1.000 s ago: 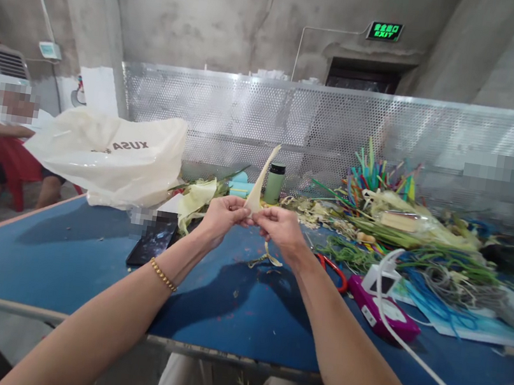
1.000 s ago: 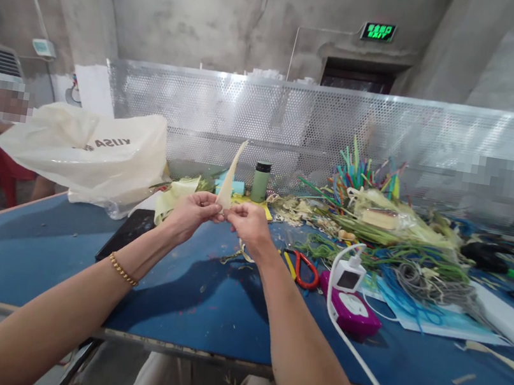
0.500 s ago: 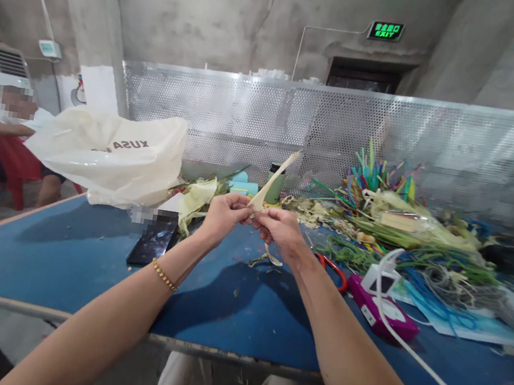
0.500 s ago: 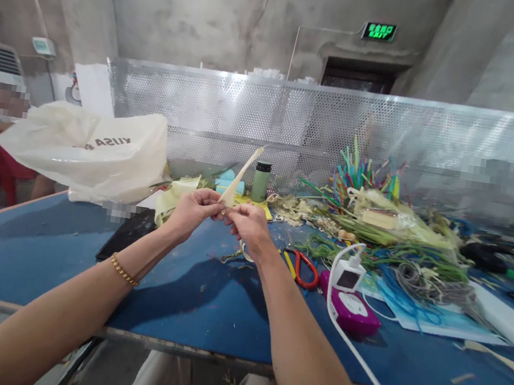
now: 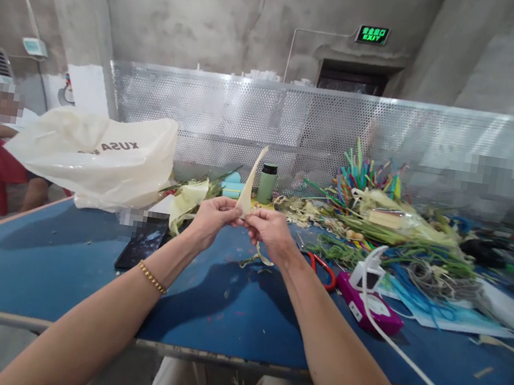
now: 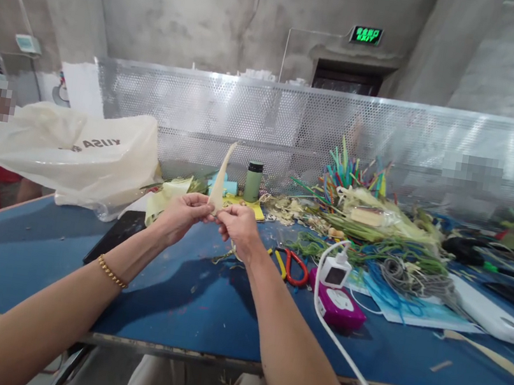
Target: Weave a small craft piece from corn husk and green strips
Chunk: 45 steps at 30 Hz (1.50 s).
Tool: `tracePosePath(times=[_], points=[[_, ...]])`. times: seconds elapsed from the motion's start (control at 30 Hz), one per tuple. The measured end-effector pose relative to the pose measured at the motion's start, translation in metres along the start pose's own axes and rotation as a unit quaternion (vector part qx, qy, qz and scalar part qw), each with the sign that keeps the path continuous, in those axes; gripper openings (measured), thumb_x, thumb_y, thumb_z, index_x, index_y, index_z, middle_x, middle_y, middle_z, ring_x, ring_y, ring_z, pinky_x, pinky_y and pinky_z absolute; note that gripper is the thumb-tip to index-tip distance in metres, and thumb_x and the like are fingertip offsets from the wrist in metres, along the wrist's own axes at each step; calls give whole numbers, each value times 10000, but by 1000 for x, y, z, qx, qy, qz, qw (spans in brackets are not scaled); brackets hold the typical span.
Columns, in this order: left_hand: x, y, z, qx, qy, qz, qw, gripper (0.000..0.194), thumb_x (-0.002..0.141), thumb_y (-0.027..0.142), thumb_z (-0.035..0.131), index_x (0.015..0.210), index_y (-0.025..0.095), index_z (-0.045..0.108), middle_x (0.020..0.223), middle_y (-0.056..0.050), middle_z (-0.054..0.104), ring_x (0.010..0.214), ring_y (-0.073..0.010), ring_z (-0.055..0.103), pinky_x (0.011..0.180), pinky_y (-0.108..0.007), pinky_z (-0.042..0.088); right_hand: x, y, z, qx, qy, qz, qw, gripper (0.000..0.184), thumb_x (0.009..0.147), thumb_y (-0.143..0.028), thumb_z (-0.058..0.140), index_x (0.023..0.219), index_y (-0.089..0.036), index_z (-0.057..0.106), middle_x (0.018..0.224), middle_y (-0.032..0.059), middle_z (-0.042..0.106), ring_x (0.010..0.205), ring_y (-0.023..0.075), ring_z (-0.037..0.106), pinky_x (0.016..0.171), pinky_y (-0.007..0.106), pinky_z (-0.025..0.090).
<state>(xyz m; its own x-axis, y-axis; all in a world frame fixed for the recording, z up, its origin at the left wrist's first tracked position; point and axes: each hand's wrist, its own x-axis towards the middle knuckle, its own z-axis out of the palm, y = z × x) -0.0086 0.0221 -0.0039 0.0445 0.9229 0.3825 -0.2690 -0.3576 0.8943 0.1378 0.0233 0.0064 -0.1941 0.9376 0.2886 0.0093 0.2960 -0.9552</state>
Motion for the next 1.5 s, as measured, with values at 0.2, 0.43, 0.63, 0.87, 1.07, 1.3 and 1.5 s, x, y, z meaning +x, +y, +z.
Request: tracePosePath(times=[0.2, 0.43, 0.63, 0.87, 1.07, 1.3, 1.5], points=[[-2, 5, 1, 81, 5, -53, 995, 155, 698, 252, 676, 690, 109, 618, 625, -48, 651, 460, -101, 559, 451, -223, 389, 2, 2, 0, 8, 7, 6, 1000, 128, 653, -225, 667, 623, -158, 562, 466, -37, 560, 336, 63, 434, 298, 180, 353], [-3, 3, 2, 40, 26, -89, 995, 100, 666, 193, 641, 631, 116, 587, 525, -23, 580, 432, -102, 521, 451, -234, 376, -1, 2, 0, 24, -22, 22, 999, 200, 684, -263, 703, 600, -154, 558, 451, -35, 543, 339, 65, 434, 317, 189, 388], [-3, 3, 2, 44, 13, -86, 995, 156, 704, 239, 667, 646, 119, 586, 563, -29, 597, 442, -98, 529, 457, -231, 381, 0, 1, 2, 41, -9, 38, 998, 147, 697, -174, 664, 602, -147, 555, 482, -28, 554, 352, 68, 440, 314, 196, 397], [-4, 4, -1, 102, -58, -82, 990, 310, 735, 391, 715, 651, 105, 631, 585, -38, 601, 452, -81, 515, 450, -217, 361, -3, -3, 1, 28, -18, 24, 999, 166, 691, -203, 679, 595, -154, 553, 430, -38, 525, 334, 62, 426, 315, 182, 391], [-3, 3, -2, 93, -58, -97, 989, 260, 717, 328, 740, 636, 108, 629, 537, -20, 585, 415, -75, 487, 436, -221, 337, -1, 1, 3, 33, -12, 28, 999, 97, 640, -158, 654, 614, -156, 561, 440, -42, 529, 366, 68, 444, 321, 177, 395], [-1, 0, -1, 51, -42, -93, 993, 252, 686, 287, 771, 611, 90, 632, 520, -24, 574, 432, -69, 478, 436, -210, 325, -1, -2, 3, 17, -5, 33, 999, 147, 730, -248, 661, 688, -156, 554, 550, -25, 585, 363, 61, 470, 291, 168, 359], [0, -2, -2, 52, -33, -79, 995, 258, 682, 292, 777, 610, 92, 631, 499, -19, 559, 428, -70, 474, 431, -208, 326, -2, -1, 0, -54, 9, -6, 998, 310, 744, -386, 717, 634, -162, 533, 490, -32, 546, 334, 62, 441, 277, 173, 342]])
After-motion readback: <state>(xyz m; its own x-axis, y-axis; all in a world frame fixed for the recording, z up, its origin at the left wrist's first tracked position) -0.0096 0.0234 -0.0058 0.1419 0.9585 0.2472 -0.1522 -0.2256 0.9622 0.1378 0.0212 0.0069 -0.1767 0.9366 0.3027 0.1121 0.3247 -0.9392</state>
